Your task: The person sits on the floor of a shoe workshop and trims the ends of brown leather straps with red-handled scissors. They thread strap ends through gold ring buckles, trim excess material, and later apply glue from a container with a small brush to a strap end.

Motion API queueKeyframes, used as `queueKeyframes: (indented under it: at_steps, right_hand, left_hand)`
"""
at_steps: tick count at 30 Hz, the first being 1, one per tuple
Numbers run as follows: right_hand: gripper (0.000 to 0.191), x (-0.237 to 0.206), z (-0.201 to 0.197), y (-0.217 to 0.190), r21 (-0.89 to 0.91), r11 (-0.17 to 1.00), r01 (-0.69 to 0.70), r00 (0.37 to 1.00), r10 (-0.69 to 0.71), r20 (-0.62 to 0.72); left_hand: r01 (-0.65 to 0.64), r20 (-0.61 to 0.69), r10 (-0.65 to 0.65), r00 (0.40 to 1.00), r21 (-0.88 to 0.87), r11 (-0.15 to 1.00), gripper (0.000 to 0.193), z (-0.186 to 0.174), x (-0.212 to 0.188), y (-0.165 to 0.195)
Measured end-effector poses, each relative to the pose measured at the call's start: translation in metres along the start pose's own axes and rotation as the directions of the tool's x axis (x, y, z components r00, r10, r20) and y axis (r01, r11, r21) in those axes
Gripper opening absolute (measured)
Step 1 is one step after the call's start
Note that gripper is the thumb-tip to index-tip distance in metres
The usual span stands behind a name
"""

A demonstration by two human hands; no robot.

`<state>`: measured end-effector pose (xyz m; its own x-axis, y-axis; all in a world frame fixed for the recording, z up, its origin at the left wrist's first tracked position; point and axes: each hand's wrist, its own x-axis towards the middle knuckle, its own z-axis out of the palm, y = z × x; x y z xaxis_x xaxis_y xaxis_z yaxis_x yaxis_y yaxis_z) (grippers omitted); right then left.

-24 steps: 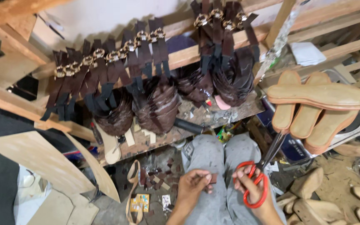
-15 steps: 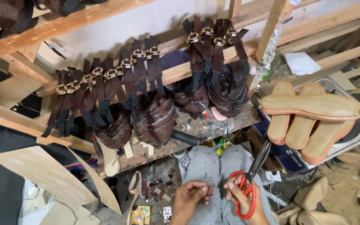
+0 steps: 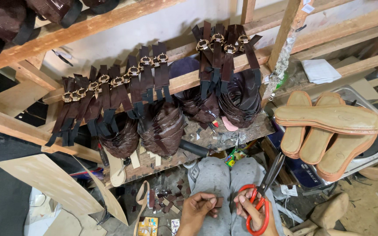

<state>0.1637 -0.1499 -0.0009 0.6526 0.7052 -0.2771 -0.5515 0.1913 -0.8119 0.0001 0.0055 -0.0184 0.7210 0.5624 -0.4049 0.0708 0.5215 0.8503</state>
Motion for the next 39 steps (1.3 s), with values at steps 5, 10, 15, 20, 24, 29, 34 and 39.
queueKeyframes:
  at_steps: [5,10,15,20,24,29,34,39]
  right_hand:
    - [0.013,-0.001,0.002,0.001,0.022,1.000,0.013,1.000,-0.013,0.013]
    - [0.012,0.000,0.002,-0.004,0.039,0.999,0.028,0.998,-0.030,0.047]
    - [0.012,0.001,0.003,-0.006,0.036,0.998,0.043,0.997,-0.045,0.055]
    - [0.012,0.001,0.002,-0.006,0.016,0.998,0.055,0.997,-0.055,0.046]
    - [0.012,0.002,0.001,-0.005,0.028,0.998,0.054,0.997,-0.055,0.046]
    - [0.013,0.002,0.000,-0.004,0.035,0.999,0.028,0.999,-0.030,0.035]
    - [0.012,0.002,0.001,-0.006,0.031,0.998,0.048,0.997,-0.050,0.058]
    - [0.012,0.001,0.003,-0.008,0.019,0.998,0.055,0.997,-0.056,0.048]
  left_hand:
    - [-0.022,0.009,0.022,1.000,0.006,1.000,0.020,-0.001,-0.002,0.002]
    - [0.004,-0.007,-0.004,1.000,-0.015,1.000,0.021,0.001,-0.002,0.002]
    - [-0.002,-0.005,0.002,1.000,-0.005,1.000,0.021,0.002,-0.001,0.001]
    - [0.006,-0.016,-0.006,1.000,0.006,1.000,0.021,0.004,-0.001,0.005]
    - [-0.003,-0.010,0.003,1.000,0.005,1.000,0.021,0.007,-0.004,0.009]
    - [-0.005,-0.010,0.005,1.000,0.001,1.000,0.020,0.008,-0.003,0.009]
    - [0.017,-0.019,-0.017,1.000,-0.003,1.000,0.020,0.008,-0.002,0.010]
    - [0.038,-0.036,-0.038,0.999,0.005,0.999,0.021,0.012,-0.004,0.015]
